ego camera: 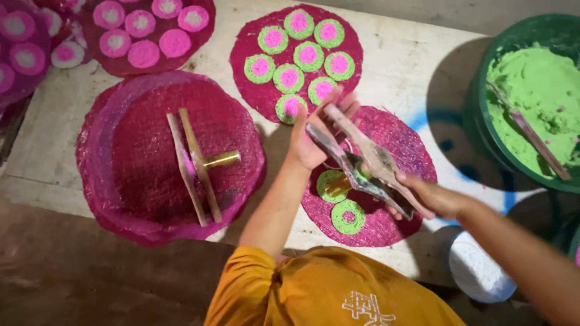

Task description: The person uses wooden molds and metal rings to shape colorful dough into snacks on circular mats. They fill the molds with green and pink dough by hand before pressing them into shapes and arranging the finished pieces.

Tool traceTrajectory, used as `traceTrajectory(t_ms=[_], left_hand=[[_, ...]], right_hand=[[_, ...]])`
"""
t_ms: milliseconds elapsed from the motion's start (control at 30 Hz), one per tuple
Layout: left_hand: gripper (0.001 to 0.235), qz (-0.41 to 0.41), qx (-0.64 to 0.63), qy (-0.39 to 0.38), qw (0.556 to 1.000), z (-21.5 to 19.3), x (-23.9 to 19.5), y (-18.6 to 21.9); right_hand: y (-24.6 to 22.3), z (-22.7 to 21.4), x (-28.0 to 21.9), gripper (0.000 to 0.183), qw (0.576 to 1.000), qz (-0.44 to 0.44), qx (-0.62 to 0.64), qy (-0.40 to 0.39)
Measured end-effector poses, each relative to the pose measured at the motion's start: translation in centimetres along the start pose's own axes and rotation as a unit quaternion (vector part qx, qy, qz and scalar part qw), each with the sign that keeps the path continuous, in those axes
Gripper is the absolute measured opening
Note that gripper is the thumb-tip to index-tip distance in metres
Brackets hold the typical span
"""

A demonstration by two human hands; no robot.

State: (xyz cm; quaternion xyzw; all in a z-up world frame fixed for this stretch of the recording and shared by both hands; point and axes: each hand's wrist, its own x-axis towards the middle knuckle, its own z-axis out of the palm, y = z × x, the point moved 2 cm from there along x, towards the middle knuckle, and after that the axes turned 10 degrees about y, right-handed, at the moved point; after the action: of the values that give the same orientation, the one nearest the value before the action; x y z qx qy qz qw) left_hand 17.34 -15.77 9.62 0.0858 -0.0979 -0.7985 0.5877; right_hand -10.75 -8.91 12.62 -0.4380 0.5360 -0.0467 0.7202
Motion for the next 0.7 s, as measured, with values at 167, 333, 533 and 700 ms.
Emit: traceTrajectory(t_ms=[167,333,533,700], left_hand=[[0.039,0.1,-0.106,0.071,0.987,-1.4,2.3,0.9],[0.042,0.112,-0.157,0.038,0.981,-3.9,3.6,3.2],[0.039,0.12,-0.143,0.102,0.977,-5.6,2.7,3.0],[0.049,0.105,-0.165,0.155,0.968,-5.7,3.5,0.1]], right_hand=[[-6.8,-1.3,2.6,0.083,0.962,0.026,-0.258,0.085],[-9.1,1.0,4.7,0.082,0.919,-0.016,-0.363,0.152],[-8.2,1.9,5.4,0.085,0.925,-0.023,-0.351,0.143],[-8.4,0.4,4.2,0.081,0.903,-0.025,-0.392,0.175]])
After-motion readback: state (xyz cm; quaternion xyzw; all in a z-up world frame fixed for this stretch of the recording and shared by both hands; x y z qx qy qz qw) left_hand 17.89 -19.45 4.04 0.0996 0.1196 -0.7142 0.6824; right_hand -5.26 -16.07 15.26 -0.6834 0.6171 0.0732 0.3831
